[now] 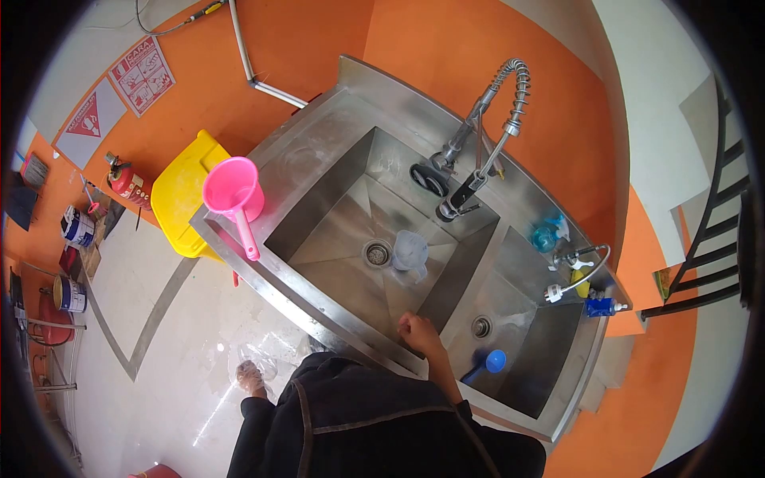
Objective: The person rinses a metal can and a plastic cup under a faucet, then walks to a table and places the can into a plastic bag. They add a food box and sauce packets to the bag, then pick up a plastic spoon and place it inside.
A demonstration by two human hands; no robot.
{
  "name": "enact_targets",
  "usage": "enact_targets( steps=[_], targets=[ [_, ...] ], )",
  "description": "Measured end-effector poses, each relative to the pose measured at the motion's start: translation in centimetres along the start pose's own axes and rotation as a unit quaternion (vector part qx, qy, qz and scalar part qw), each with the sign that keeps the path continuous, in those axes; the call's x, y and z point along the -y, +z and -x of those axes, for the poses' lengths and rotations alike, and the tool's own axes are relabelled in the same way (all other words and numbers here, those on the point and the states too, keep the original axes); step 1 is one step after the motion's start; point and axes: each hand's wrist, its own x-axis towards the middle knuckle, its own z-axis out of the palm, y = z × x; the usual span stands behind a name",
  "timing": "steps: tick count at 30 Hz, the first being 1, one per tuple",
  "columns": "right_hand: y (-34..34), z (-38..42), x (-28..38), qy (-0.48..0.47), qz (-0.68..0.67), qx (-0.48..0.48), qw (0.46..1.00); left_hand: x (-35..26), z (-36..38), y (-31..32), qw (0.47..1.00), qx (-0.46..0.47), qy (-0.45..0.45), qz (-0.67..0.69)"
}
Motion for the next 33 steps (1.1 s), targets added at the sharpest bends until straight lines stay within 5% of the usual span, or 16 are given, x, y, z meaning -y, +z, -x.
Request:
enact_targets(
  steps=[6, 8, 10, 16, 21, 24, 28, 30, 33],
  targets=[
    [1.4, -3.6, -5.1, -0.010, -0.091, -0.022, 0.996, 0.5, -0.6, 0.1, 0.999, 0.012, -0.019, -0.031],
    [0.8, -6.9, -6.8, 0.095, -0.426, -0.058, 0.898, 1.0, -0.5, 0.1, 0.999, 0.026, 0.002, 0.043],
    [-0.5, -10.3, -7.3, 0.133, -0.568, -0.095, 0.806, 1.0, -0.3, 0.0, 0.998, 0.022, -0.003, 0.062],
    [-2.8, -16.7, -5.6, 0.108, -0.681, -0.070, 0.721, -0.3, 0.6, -0.6, 0.995, 0.005, -0.052, 0.086],
    [-0.5, -16.3, -7.8, 0.193, -0.736, -0.116, 0.638, 1.8, 0.2, -0.4, 0.996, -0.004, -0.013, 0.092],
    [-0.3, -16.5, -8.8, 0.190, -0.788, -0.123, 0.573, 1.1, 0.7, 0.0, 0.995, -0.037, -0.045, -0.077],
    [-2.2, -18.5, -8.2, 0.144, -0.847, -0.117, 0.498, 2.8, -1.1, 0.4, 0.999, 0.018, -0.021, 0.018],
    [-2.4, -19.1, -7.9, 0.138, -0.843, -0.115, 0.507, -0.5, 0.5, 0.2, 0.998, -0.029, -0.030, -0.057],
    [-1.5, -19.7, -7.9, 0.154, -0.842, -0.138, 0.498, 0.9, -0.5, 0.4, 0.967, -0.018, 0.134, -0.216]
  ],
)
